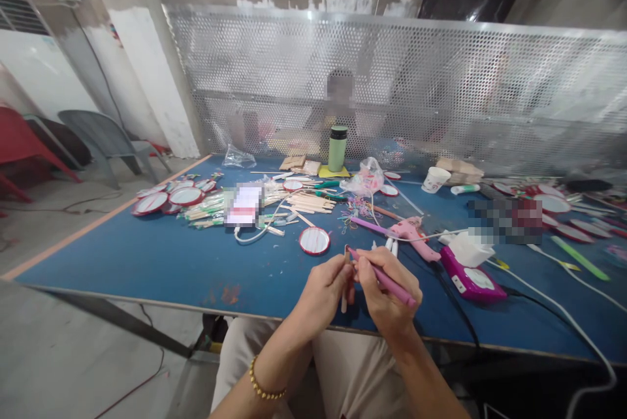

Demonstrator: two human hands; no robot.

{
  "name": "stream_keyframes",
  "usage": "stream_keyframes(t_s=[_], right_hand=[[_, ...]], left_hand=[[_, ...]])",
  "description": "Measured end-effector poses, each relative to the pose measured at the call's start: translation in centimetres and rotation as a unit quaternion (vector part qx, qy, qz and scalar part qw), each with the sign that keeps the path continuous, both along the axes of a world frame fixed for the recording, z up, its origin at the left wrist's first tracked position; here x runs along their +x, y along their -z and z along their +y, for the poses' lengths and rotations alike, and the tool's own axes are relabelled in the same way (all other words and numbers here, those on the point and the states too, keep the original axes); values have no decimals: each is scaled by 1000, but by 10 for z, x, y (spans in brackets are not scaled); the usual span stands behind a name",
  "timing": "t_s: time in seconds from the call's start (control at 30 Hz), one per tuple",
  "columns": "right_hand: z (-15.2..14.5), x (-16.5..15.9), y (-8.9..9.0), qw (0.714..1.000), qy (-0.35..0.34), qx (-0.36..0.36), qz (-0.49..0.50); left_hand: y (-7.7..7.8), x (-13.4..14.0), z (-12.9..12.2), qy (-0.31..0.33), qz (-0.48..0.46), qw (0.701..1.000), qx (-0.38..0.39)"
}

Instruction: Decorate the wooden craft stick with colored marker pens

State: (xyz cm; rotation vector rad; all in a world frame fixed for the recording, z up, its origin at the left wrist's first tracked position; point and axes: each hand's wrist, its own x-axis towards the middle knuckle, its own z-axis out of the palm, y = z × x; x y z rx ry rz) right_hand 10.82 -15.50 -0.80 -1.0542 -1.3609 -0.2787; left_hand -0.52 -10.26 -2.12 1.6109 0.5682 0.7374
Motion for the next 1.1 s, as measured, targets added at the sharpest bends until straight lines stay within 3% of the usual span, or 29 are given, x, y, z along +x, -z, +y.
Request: stream_keyframes(t_s=[1.1], right_hand=[[-2,1,2,1000,18,-9,5]], left_hand=[[3,1,2,11,-19,999,-32]])
